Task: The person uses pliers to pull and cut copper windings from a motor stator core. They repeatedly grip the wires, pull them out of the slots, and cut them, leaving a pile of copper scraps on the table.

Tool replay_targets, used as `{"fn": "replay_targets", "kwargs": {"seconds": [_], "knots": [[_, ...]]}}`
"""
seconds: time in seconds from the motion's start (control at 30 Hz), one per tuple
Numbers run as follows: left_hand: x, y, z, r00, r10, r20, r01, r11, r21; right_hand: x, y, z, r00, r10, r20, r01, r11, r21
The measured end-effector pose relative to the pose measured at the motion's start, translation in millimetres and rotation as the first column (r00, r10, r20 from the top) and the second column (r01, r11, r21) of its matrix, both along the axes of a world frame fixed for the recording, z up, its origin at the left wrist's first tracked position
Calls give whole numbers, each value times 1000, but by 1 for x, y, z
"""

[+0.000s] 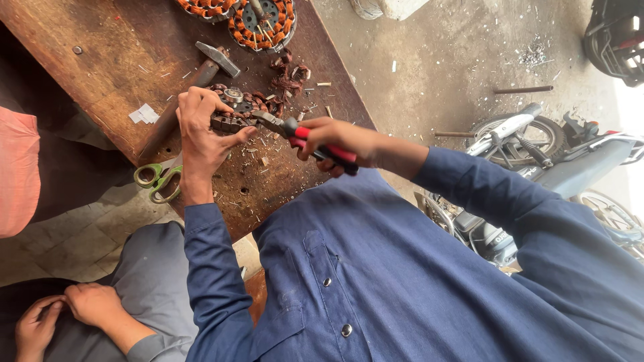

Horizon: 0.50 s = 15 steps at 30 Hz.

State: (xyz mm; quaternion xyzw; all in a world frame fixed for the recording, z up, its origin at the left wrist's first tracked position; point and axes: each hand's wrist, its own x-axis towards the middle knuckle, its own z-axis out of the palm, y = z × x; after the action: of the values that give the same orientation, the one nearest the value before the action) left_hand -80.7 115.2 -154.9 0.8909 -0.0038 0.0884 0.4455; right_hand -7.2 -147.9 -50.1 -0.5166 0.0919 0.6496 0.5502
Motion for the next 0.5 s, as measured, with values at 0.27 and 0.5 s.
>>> {"fn": "replay_targets", "kwargs": {"seconds": [0.27, 0.5], "knots": [[-1, -3, 4, 988, -2, 157, 5, 1000, -20, -8, -18, -23, 715, -212, -666, 522, 795, 307], [11, -13, 2, 981, 30, 189, -27, 999, -17, -43, -15, -33, 397, -157, -904, 852, 429, 300]]}}
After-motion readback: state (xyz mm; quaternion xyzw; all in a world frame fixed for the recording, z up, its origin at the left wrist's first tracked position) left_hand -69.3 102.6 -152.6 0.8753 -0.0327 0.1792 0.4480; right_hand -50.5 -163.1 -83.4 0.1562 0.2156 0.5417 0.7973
